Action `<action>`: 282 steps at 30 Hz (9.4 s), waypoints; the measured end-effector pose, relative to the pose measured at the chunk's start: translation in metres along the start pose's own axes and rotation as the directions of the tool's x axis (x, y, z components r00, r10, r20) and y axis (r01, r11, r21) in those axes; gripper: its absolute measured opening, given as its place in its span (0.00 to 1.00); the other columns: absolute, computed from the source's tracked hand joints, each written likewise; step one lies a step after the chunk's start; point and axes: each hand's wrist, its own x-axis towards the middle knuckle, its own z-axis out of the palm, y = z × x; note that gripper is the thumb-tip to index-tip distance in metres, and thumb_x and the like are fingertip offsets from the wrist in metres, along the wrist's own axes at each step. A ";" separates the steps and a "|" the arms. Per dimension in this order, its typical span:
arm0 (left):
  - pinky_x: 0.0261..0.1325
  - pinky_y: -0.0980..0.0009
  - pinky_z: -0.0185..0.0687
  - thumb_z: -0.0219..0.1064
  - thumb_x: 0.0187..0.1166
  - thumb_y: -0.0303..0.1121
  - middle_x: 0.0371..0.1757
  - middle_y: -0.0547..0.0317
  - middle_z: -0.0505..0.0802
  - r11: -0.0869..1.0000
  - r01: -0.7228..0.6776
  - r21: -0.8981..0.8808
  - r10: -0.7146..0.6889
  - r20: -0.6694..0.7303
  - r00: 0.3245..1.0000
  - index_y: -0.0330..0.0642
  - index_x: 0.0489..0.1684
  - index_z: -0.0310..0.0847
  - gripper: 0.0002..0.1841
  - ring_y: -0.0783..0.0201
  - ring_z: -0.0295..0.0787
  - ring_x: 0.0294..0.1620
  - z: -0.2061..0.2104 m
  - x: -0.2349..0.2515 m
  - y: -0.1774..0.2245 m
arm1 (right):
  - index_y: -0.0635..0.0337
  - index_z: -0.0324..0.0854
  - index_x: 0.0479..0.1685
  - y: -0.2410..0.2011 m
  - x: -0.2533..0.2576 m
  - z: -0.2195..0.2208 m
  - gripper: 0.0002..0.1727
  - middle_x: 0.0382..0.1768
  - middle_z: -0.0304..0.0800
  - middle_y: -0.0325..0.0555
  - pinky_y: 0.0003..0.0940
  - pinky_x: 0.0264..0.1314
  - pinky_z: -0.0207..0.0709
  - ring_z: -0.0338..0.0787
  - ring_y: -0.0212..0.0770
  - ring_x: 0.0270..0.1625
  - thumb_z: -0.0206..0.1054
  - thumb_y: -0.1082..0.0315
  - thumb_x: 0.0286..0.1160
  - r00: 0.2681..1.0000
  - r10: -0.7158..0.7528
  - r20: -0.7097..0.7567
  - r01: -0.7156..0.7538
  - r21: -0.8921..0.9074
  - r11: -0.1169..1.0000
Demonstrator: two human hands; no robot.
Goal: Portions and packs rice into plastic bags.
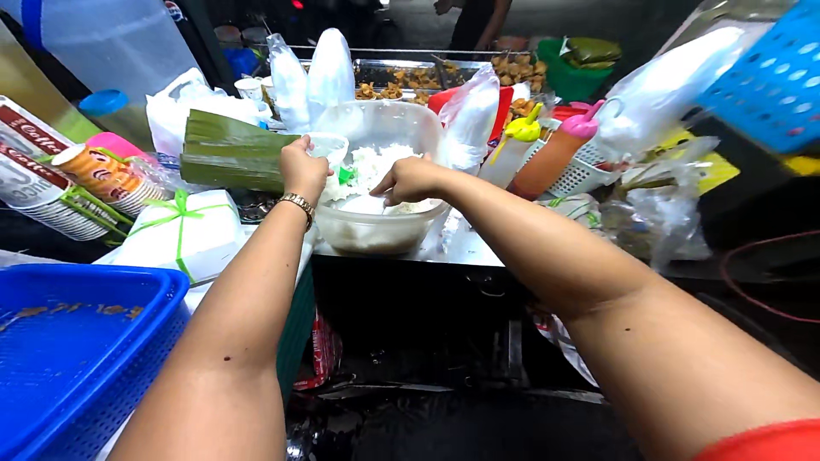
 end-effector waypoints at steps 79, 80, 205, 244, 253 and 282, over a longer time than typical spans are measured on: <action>0.30 0.78 0.79 0.62 0.79 0.21 0.30 0.65 0.87 0.885 -0.310 -0.348 0.464 0.586 0.664 0.41 0.50 0.80 0.08 0.77 0.81 0.26 0.029 -0.090 0.083 | 0.70 0.82 0.63 0.004 -0.101 -0.004 0.29 0.49 0.93 0.49 0.35 0.58 0.88 0.92 0.33 0.49 0.83 0.76 0.56 0.570 0.213 -0.794 0.692 0.603 0.396; 0.31 0.77 0.81 0.65 0.77 0.20 0.32 0.64 0.89 0.896 -0.294 -0.333 0.443 0.625 0.642 0.41 0.50 0.81 0.09 0.76 0.83 0.27 0.031 -0.093 0.085 | 0.69 0.87 0.51 0.003 -0.101 0.000 0.17 0.41 0.94 0.46 0.34 0.52 0.88 0.92 0.32 0.43 0.80 0.77 0.60 0.601 0.257 -0.757 0.668 0.652 0.359; 0.67 0.39 0.78 0.58 0.91 0.40 0.64 0.27 0.87 0.838 -0.389 0.382 0.292 0.289 0.912 0.24 0.71 0.79 0.24 0.35 0.89 0.58 -0.023 0.014 0.012 | 0.77 0.85 0.48 -0.002 0.020 0.000 0.15 0.61 0.85 0.73 0.74 0.59 0.74 0.84 0.71 0.67 0.74 0.70 0.72 0.953 0.299 0.048 -0.284 -0.198 0.938; 0.66 0.49 0.83 0.65 0.76 0.17 0.76 0.38 0.82 0.891 -0.369 0.266 0.326 0.192 0.926 0.32 0.78 0.76 0.27 0.45 0.89 0.62 -0.022 0.027 0.010 | 0.61 0.91 0.58 0.017 -0.004 -0.005 0.13 0.23 0.83 0.37 0.24 0.24 0.63 0.68 0.26 0.19 0.72 0.66 0.79 0.994 0.111 0.009 -0.095 0.584 0.806; 0.49 0.51 0.88 0.72 0.69 0.14 0.91 0.44 0.65 0.850 -0.437 0.295 0.213 0.566 0.796 0.37 0.86 0.67 0.38 0.49 0.93 0.48 -0.011 0.009 0.036 | 0.56 0.93 0.52 0.027 -0.033 -0.069 0.10 0.27 0.85 0.38 0.34 0.34 0.70 0.74 0.31 0.26 0.74 0.64 0.77 0.947 0.266 -0.178 -0.177 0.402 0.898; 0.42 0.75 0.89 0.68 0.67 0.10 0.71 0.37 0.78 0.884 -0.067 -0.463 0.065 -0.018 0.998 0.26 0.78 0.69 0.33 0.67 0.88 0.37 0.009 0.020 -0.004 | 0.53 0.91 0.59 -0.033 0.041 0.018 0.15 0.52 0.93 0.57 0.71 0.56 0.77 0.89 0.63 0.60 0.69 0.60 0.80 0.977 -0.201 0.070 0.213 -0.279 0.936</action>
